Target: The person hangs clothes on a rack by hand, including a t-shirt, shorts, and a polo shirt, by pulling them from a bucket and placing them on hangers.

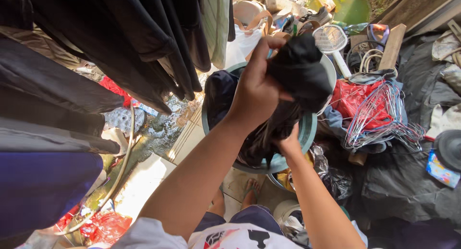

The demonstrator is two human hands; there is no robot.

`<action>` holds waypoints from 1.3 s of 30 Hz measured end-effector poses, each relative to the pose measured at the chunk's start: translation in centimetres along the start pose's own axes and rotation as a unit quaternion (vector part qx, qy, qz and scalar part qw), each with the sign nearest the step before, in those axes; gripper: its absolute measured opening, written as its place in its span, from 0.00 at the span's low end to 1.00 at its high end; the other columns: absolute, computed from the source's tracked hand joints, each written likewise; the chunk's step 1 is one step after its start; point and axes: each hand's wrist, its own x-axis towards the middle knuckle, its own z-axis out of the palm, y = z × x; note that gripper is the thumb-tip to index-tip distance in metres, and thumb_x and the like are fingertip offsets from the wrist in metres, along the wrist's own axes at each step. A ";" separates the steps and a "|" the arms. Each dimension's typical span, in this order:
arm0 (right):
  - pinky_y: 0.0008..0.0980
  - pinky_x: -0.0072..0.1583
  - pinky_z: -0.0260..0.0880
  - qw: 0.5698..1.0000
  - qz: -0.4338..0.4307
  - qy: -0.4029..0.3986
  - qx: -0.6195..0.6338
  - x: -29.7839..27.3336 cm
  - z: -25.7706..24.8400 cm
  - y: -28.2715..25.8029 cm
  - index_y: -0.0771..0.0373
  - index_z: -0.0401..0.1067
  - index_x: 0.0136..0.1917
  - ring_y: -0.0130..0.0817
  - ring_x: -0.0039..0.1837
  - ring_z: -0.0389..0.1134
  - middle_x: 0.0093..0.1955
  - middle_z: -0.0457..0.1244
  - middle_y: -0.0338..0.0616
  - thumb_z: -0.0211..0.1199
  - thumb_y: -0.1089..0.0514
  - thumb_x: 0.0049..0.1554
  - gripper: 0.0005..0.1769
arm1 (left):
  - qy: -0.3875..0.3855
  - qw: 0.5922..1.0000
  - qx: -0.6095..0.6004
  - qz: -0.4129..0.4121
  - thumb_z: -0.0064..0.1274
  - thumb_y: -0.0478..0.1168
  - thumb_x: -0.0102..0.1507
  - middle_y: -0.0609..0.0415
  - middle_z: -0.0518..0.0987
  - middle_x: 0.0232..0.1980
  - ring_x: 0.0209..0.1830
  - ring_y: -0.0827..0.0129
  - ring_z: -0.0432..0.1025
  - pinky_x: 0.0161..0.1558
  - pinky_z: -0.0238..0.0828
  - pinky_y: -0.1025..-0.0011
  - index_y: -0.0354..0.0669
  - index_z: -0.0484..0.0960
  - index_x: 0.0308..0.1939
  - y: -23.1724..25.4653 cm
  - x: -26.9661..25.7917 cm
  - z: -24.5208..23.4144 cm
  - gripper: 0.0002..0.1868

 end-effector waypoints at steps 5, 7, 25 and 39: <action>0.33 0.60 0.67 0.995 -0.055 0.068 0.054 2.0 -4.3 -5.8 0.66 0.77 0.53 0.34 0.54 0.69 0.51 0.70 0.42 0.64 0.59 0.53 0.15 | 0.029 0.999 -0.006 0.045 0.35 0.21 0.67 0.46 0.75 0.59 0.55 0.66 0.77 0.53 0.84 0.68 0.43 0.61 0.65 -2.7 2.7 -3.1 0.25; 0.30 0.58 0.68 0.995 -0.073 0.048 0.051 1.2 -6.5 -11.0 0.66 0.77 0.56 0.30 0.53 0.70 0.52 0.70 0.39 0.64 0.62 0.52 0.18 | 0.089 0.995 0.050 0.001 0.39 0.24 0.65 0.41 0.75 0.62 0.57 0.59 0.76 0.54 0.81 0.64 0.41 0.60 0.68 -5.5 2.3 -5.3 0.27; 0.44 0.68 0.59 0.864 -0.252 0.240 -0.364 -5.7 -6.5 -28.5 0.60 0.66 0.69 0.47 0.68 0.63 0.65 0.62 0.50 0.86 0.42 0.27 0.60 | -0.118 0.960 0.138 -0.214 0.55 0.37 0.67 0.66 0.80 0.39 0.37 0.85 0.67 0.41 0.64 0.79 0.36 0.87 0.53 -8.2 -1.2 -2.2 0.13; 0.26 0.54 0.66 0.992 -0.043 -0.121 0.018 0.8 -10.2 -21.7 0.68 0.77 0.59 0.23 0.51 0.66 0.48 0.69 0.38 0.69 0.50 0.57 0.23 | -0.040 0.963 0.247 -0.097 0.56 0.39 0.63 0.59 0.86 0.45 0.43 0.81 0.74 0.48 0.72 0.76 0.38 0.85 0.54 -6.5 0.3 -0.6 0.16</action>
